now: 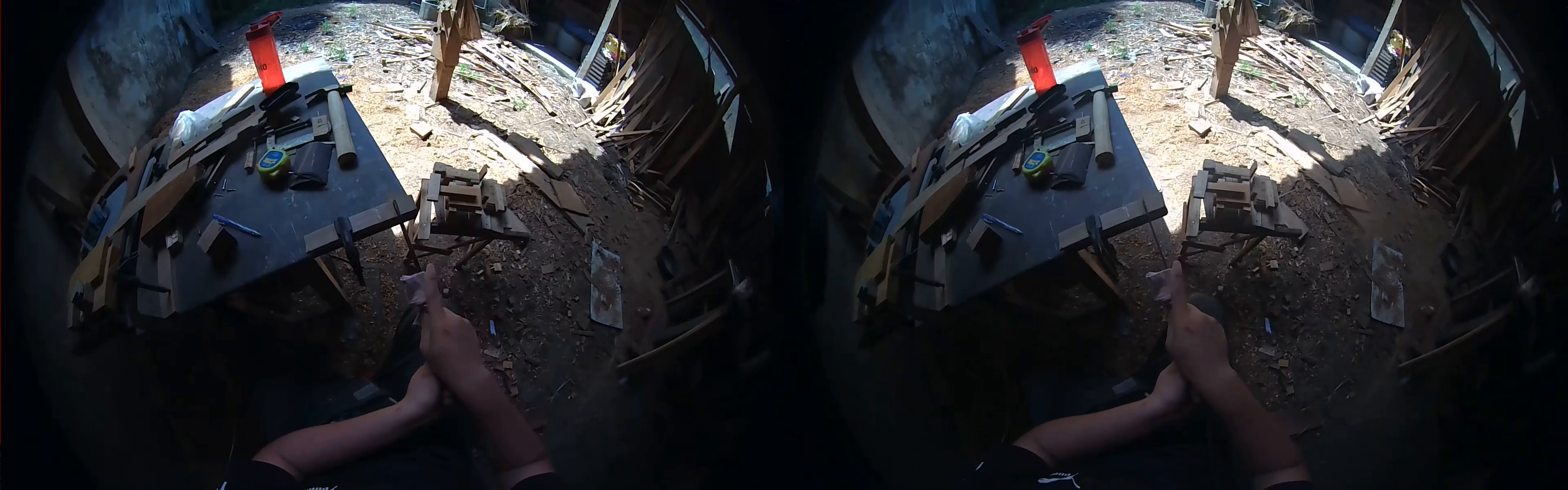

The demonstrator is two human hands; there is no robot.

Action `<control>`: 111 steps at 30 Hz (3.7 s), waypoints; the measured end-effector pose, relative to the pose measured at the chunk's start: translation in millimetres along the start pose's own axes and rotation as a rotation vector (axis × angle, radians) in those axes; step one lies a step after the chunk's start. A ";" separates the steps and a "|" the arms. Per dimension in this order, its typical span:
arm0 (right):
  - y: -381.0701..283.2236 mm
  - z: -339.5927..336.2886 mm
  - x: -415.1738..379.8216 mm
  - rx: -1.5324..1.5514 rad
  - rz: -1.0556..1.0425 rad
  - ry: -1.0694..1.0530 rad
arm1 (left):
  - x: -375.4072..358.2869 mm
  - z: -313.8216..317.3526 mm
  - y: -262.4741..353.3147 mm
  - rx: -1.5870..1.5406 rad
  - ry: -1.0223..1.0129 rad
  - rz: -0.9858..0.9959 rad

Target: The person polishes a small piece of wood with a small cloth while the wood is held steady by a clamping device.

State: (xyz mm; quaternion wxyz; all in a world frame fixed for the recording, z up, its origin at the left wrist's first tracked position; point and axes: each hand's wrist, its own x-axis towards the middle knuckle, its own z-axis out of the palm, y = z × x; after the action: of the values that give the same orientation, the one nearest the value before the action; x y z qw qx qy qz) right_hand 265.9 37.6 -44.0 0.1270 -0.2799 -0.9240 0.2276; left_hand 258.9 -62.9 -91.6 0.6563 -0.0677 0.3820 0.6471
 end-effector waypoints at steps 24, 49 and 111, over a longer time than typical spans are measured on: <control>-3.6 -78.8 -82.6 0.805 0.099 0.338 | -102.2 -7.9 112.3 1.248 -0.213 0.511; 119.2 110.1 -33.2 0.136 0.537 0.019 | 42.4 1.7 279.3 0.857 0.344 1.220; 171.0 77.3 -115.8 0.507 0.528 0.468 | 50.0 -13.8 292.1 0.955 0.295 1.045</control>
State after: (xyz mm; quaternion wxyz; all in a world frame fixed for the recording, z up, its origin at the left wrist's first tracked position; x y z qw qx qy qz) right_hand 410.3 70.5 -207.3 0.3351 -0.5106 -0.6820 0.4024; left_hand -16.5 13.8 -12.2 0.1609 0.3314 0.6901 0.6229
